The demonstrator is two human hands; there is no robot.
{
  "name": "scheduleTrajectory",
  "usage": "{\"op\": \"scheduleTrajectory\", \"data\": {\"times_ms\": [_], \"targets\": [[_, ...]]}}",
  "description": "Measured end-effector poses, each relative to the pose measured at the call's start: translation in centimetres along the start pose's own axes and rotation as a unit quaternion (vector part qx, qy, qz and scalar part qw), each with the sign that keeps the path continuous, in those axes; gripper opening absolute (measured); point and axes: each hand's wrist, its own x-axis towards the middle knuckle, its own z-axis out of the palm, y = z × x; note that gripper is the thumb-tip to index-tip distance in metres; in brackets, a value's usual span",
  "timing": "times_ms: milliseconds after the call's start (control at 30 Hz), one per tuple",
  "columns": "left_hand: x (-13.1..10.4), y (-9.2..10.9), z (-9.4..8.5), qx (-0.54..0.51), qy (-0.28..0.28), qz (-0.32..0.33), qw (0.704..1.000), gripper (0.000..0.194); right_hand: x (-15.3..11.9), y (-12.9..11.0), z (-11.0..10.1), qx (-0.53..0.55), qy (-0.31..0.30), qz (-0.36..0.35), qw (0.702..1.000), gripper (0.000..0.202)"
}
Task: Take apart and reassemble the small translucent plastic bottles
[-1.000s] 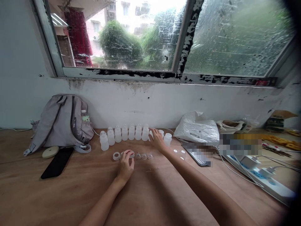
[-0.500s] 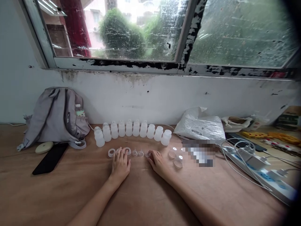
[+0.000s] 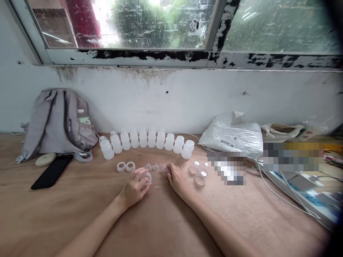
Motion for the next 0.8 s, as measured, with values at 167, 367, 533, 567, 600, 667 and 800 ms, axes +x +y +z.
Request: {"op": "scheduleTrajectory", "data": {"times_ms": [167, 367, 533, 567, 600, 667, 800], "targets": [[0.1, 0.5, -0.2, -0.032, -0.021, 0.031, 0.999, 0.009, -0.1, 0.2, 0.0, 0.009, 0.009, -0.005, 1.0, 0.014], [-0.1, 0.3, -0.2, -0.066, -0.004, -0.003, 0.998, 0.01, -0.2, 0.3, 0.3, 0.006, 0.017, -0.015, 1.0, 0.015], [0.0, 0.3, -0.2, -0.082, -0.012, 0.006, 0.997, 0.012, -0.3, 0.3, 0.2, -0.01, 0.016, -0.023, 1.0, 0.017], [0.0, 0.4, -0.2, -0.085, -0.01, 0.007, 0.996, 0.012, -0.3, 0.2, 0.1, -0.012, 0.016, -0.024, 0.999, 0.018], [0.0, 0.4, -0.3, -0.087, -0.007, 0.008, 0.996, 0.013, -0.3, 0.0, 0.1, -0.012, 0.016, -0.028, 0.999, 0.018], [0.0, 0.4, -0.3, -0.093, 0.0, 0.009, 0.996, 0.015, -0.4, -0.6, -0.1, -0.007, 0.012, -0.039, 0.999, 0.017], [-0.2, 0.3, -0.4, -0.11, 0.027, -0.004, 0.994, 0.023, -0.8, -2.8, -0.4, 0.024, -0.018, -0.07, 0.997, 0.014]]}}
